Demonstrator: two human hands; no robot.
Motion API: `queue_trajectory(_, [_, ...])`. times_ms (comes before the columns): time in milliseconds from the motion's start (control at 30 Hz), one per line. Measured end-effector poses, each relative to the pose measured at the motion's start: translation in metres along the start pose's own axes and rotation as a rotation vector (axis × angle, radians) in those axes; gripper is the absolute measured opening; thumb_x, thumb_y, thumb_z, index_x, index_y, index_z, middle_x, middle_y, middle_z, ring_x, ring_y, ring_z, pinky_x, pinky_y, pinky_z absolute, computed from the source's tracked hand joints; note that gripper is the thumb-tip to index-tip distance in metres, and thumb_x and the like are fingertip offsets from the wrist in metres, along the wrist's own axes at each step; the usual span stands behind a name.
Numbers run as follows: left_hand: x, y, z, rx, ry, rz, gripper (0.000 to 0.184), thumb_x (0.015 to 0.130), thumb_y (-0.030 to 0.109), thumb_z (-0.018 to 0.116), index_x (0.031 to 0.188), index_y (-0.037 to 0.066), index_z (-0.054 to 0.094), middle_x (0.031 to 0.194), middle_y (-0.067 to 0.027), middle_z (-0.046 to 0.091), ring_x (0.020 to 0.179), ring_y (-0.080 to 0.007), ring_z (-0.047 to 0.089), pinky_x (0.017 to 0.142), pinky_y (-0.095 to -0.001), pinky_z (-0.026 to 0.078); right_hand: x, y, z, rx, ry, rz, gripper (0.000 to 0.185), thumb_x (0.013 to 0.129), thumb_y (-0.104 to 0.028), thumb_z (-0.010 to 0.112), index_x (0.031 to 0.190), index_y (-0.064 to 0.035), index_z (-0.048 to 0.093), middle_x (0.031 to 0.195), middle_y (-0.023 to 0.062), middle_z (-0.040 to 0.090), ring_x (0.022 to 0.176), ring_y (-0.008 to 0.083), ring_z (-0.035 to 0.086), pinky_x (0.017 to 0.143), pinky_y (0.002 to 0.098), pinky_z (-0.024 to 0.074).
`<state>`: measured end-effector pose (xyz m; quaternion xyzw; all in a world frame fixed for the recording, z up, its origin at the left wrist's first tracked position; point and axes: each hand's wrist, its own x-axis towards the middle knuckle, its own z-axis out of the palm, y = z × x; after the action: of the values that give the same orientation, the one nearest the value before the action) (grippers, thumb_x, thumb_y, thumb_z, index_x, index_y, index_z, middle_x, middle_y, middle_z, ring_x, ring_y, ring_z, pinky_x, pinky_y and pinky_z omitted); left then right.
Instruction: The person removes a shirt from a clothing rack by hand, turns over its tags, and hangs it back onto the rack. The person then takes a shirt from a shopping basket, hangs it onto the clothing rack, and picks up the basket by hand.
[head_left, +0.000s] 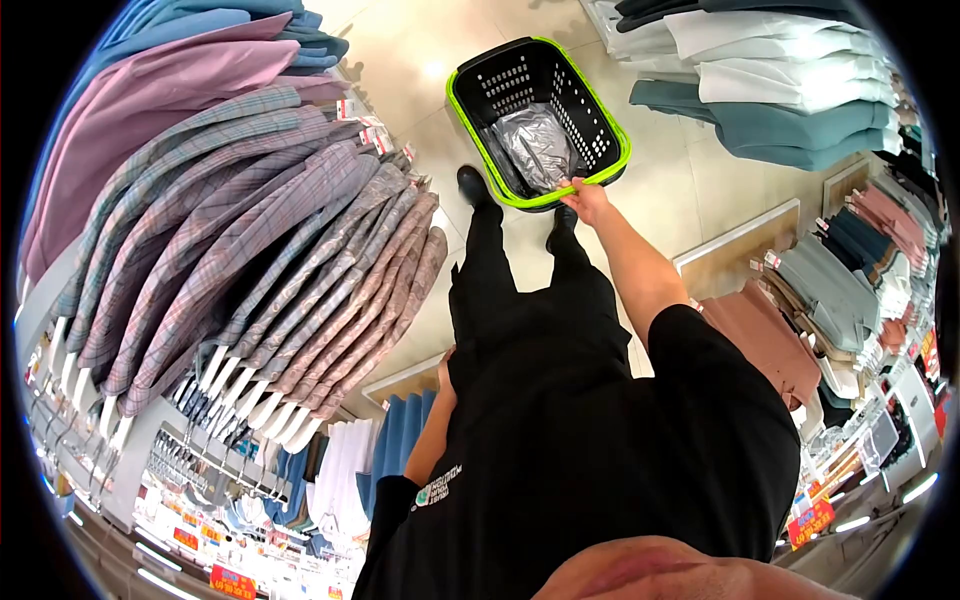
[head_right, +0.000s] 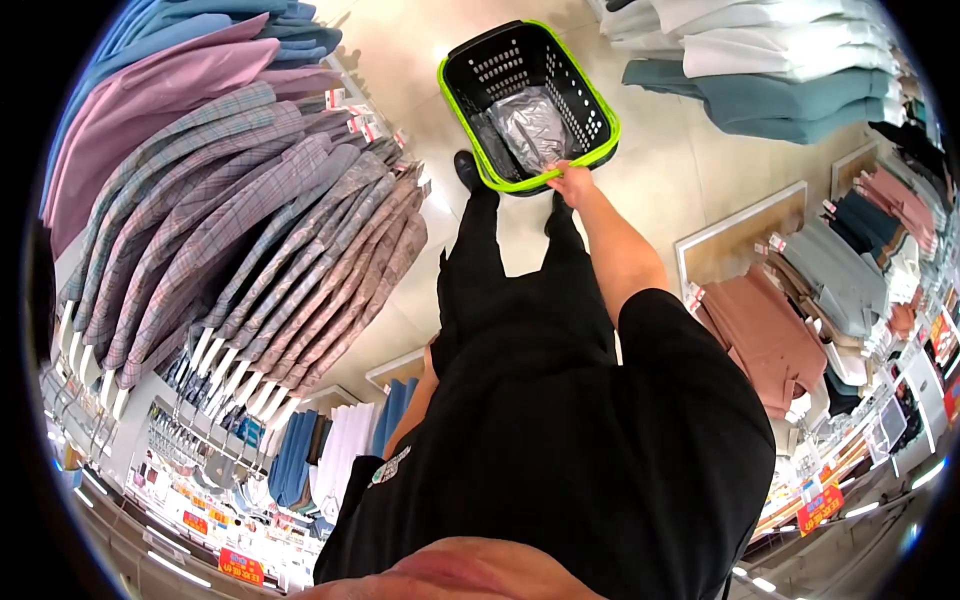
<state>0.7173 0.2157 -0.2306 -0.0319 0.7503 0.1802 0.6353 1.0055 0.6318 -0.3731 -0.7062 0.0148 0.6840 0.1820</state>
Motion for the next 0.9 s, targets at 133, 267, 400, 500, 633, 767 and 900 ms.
queue_trajectory(133, [-0.008,-0.040,0.013,0.176,-0.028,-0.017,0.040,0.096,0.032,0.053,0.114,-0.003,0.064,0.098,-0.0112,0.070,0.088,-0.0190,0.064,0.079,-0.0316,0.050,0.015,0.029,-0.032,-0.050,0.014,-0.019,0.014,0.102,-0.018,0.046,0.110,-0.0074,0.050,0.102,0.0101,0.066,0.096,0.0249,0.067,0.084,0.0391,0.0551])
queue_trajectory(267, [-0.018,-0.067,0.013,0.319,-0.049,-0.020,0.041,0.097,0.032,0.053,0.114,-0.003,0.064,0.098,-0.0112,0.070,0.088,-0.0188,0.064,0.079,-0.0315,0.050,0.014,0.051,-0.058,-0.004,0.023,-0.006,0.013,0.100,-0.017,0.050,0.105,-0.0057,0.054,0.097,0.0092,0.066,0.088,0.0229,0.068,0.076,0.0363,0.0573])
queue_trajectory(400, [-0.021,-0.077,0.003,0.426,-0.053,-0.026,0.041,0.097,0.033,0.052,0.113,-0.003,0.064,0.098,-0.0112,0.069,0.088,-0.0186,0.064,0.079,-0.0314,0.050,0.024,0.078,-0.088,-0.063,0.189,0.039,0.016,0.098,-0.014,0.051,0.111,-0.0050,0.055,0.103,0.0105,0.066,0.090,0.0232,0.068,0.076,0.0380,0.0581])
queue_trajectory(500, [-0.018,-0.079,-0.012,0.492,-0.054,-0.028,0.042,0.097,0.033,0.052,0.113,-0.003,0.064,0.098,-0.0112,0.069,0.088,-0.0185,0.064,0.079,-0.0314,0.050,0.041,0.099,-0.120,-0.103,0.305,0.060,0.024,0.095,-0.014,0.053,0.117,-0.0045,0.054,0.105,0.0115,0.066,0.087,0.0235,0.069,0.067,0.0364,0.0596])
queue_trajectory(633, [-0.010,-0.087,-0.040,0.549,-0.042,-0.030,0.042,0.098,0.034,0.051,0.113,-0.003,0.064,0.098,-0.0112,0.069,0.089,-0.0183,0.064,0.079,-0.0313,0.050,0.048,0.109,-0.143,-0.324,0.493,0.035,0.029,0.091,-0.013,0.057,0.118,-0.0010,0.052,0.103,0.0159,0.064,0.083,0.0254,0.068,0.061,0.0369,0.0590])
queue_trajectory(767, [0.016,-0.100,-0.078,0.526,-0.033,-0.026,0.042,0.098,0.034,0.050,0.113,-0.003,0.064,0.098,-0.0112,0.069,0.089,-0.0181,0.064,0.079,-0.0312,0.050,0.133,0.169,-0.212,-0.432,0.683,-0.018,0.034,0.089,-0.008,0.057,0.121,-0.0014,0.045,0.097,0.0176,0.063,0.081,0.0262,0.069,0.056,0.0376,0.0589])
queue_trajectory(900, [-0.003,-0.031,-0.047,0.243,0.021,-0.267,0.046,0.098,0.040,0.048,0.110,0.000,0.066,0.094,-0.0128,0.069,0.088,-0.0203,0.065,0.080,-0.0337,0.050,0.113,0.152,-0.205,-0.227,0.483,0.105,0.046,0.091,-0.007,0.057,0.130,-0.0006,0.033,0.116,0.0191,0.058,0.088,0.0269,0.070,0.055,0.0349,0.0608])
